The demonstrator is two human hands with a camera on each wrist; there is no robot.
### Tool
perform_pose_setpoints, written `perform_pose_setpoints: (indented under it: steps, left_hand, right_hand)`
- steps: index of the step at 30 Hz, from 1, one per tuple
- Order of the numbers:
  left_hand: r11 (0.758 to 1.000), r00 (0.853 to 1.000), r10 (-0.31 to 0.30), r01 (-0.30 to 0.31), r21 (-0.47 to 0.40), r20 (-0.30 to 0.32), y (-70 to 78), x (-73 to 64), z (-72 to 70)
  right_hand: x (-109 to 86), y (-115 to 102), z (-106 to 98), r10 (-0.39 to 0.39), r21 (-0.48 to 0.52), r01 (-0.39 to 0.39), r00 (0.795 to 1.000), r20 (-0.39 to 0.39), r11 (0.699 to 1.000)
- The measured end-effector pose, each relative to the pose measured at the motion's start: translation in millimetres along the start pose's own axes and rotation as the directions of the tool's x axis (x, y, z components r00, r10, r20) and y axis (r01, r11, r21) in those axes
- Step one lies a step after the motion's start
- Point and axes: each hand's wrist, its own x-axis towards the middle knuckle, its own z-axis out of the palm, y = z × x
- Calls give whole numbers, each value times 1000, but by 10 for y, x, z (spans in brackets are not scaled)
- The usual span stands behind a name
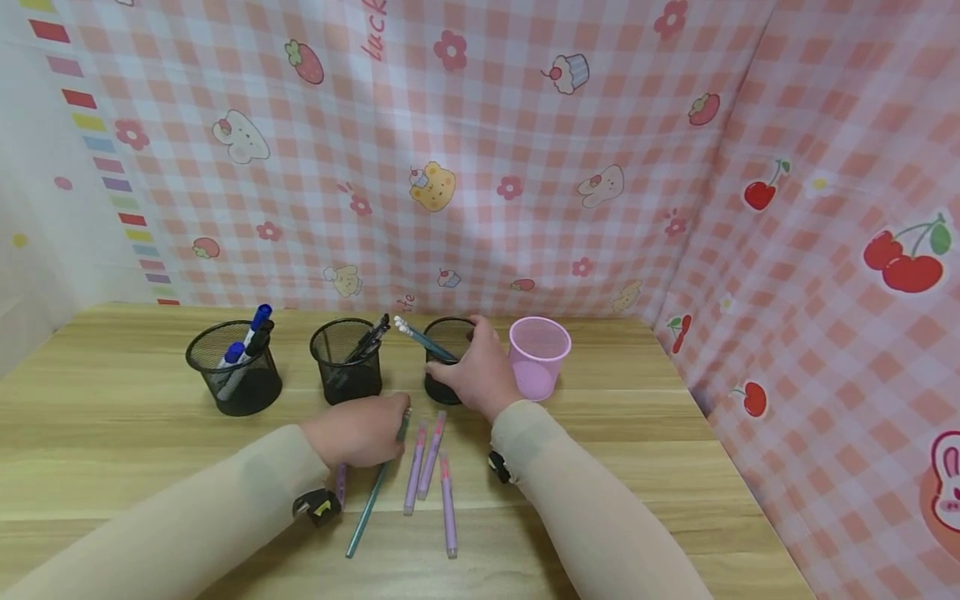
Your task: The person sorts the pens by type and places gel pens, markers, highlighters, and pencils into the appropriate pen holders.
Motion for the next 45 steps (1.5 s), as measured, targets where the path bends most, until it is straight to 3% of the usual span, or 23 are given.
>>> perform_pose_setpoints:
  steps: [11, 22, 31, 40, 45]
  left_hand:
    - [1000, 999, -19, 19, 9, 26, 98, 47, 22]
    - [997, 995, -78, 77, 12, 66, 130, 64, 22]
    - [999, 998, -51, 50, 14, 46, 85, 52, 39]
    - [994, 992, -72, 80, -71, 101, 19, 77, 16]
    - [990, 992, -81, 91, -105, 95, 18, 63, -3]
  right_hand:
    - [1, 24, -40, 25, -14, -25, 1000, 5, 1000]
    - [4, 16, -32, 8, -9, -8, 1000, 6, 1000]
    - [-1, -5, -24, 13, -9, -13, 1000, 3, 1000]
    - [-10, -19, -15, 26, -2, -25, 1000, 16, 1000]
    - [-17, -28, -16, 24, -5, -24, 1000, 19, 1000]
